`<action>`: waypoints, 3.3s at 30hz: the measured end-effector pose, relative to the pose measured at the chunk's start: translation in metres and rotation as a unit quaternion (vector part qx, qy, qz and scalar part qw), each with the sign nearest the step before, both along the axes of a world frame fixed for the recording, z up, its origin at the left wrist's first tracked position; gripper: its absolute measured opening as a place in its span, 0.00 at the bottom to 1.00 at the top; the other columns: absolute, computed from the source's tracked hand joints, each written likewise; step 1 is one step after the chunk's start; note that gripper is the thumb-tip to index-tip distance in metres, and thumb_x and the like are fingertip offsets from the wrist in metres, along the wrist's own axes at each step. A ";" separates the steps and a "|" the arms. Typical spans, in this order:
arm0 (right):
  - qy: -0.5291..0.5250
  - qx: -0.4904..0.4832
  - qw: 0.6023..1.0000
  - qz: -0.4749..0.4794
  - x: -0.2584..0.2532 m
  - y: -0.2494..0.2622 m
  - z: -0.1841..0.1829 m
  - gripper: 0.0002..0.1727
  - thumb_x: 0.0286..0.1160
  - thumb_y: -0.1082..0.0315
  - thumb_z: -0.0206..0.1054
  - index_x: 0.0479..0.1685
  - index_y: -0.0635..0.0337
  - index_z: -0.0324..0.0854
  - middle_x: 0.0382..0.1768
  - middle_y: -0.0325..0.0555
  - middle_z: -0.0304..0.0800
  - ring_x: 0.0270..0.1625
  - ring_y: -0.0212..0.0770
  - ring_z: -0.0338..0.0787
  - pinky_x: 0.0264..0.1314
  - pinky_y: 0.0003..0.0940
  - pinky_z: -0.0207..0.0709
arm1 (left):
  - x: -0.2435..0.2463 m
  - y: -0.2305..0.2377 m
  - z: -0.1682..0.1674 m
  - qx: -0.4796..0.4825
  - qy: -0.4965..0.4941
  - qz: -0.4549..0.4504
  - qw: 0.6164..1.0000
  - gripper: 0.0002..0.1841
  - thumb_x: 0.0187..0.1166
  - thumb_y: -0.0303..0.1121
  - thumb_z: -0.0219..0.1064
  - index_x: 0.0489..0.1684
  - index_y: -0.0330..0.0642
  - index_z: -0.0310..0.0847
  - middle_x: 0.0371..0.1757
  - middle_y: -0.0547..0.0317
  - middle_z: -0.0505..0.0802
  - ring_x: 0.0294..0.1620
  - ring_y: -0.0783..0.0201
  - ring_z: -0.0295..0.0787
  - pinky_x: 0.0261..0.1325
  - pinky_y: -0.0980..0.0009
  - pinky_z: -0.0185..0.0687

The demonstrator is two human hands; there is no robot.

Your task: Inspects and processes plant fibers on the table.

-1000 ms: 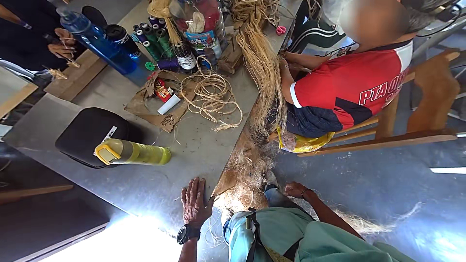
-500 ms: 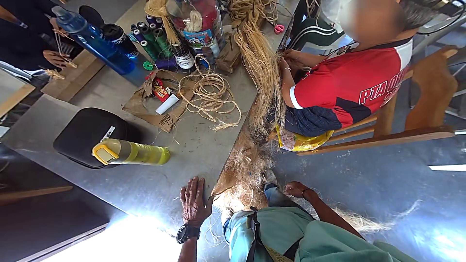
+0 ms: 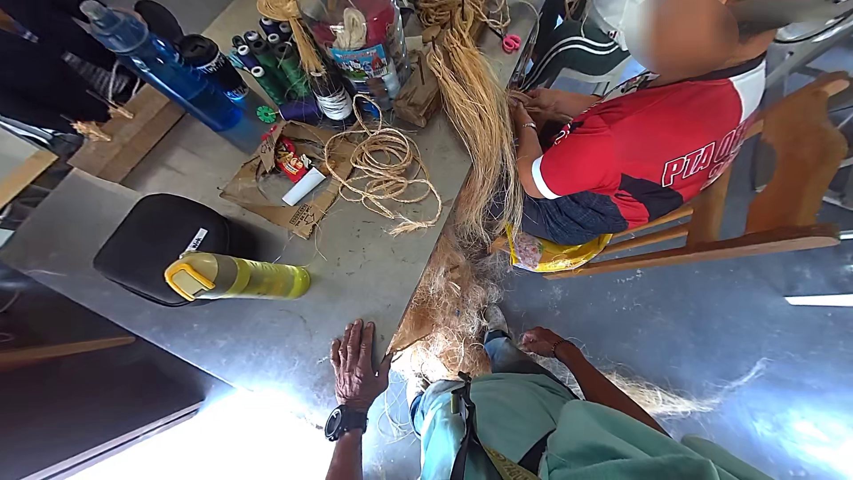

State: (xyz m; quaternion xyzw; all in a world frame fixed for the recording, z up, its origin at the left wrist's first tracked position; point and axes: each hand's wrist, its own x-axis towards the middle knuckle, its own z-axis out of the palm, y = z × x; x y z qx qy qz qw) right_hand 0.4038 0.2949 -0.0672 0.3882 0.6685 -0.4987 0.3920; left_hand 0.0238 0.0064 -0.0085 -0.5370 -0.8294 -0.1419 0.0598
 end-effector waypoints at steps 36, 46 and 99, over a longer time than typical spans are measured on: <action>-0.022 -0.029 0.981 0.189 -0.038 -0.081 -0.024 0.29 0.81 0.48 0.68 0.59 0.70 0.86 0.62 0.68 0.87 0.71 0.61 0.83 0.79 0.57 0.68 | -0.002 -0.002 0.004 -0.040 -0.106 0.021 0.993 0.44 0.67 0.56 0.71 0.88 0.52 0.67 0.91 0.50 0.68 0.93 0.47 0.56 0.92 0.38 0.38; -0.027 -0.007 0.980 0.197 -0.042 -0.097 -0.024 0.17 0.78 0.61 0.73 0.54 0.68 0.88 0.54 0.64 0.91 0.62 0.59 0.88 0.72 0.58 0.74 | -0.002 0.002 0.003 -0.036 -0.112 0.026 0.993 0.43 0.66 0.55 0.74 0.87 0.52 0.70 0.90 0.50 0.69 0.93 0.47 0.56 0.93 0.38 0.40; -0.079 -0.055 0.847 0.523 -0.180 -0.103 -0.033 0.25 0.90 0.54 0.57 0.56 0.72 0.87 0.58 0.68 0.89 0.66 0.61 0.86 0.76 0.59 0.71 | 0.309 -0.208 -0.111 -0.083 -0.732 0.528 0.423 0.22 0.91 0.40 0.58 0.66 0.28 0.83 0.67 0.30 0.88 0.73 0.38 0.83 0.78 0.43 0.70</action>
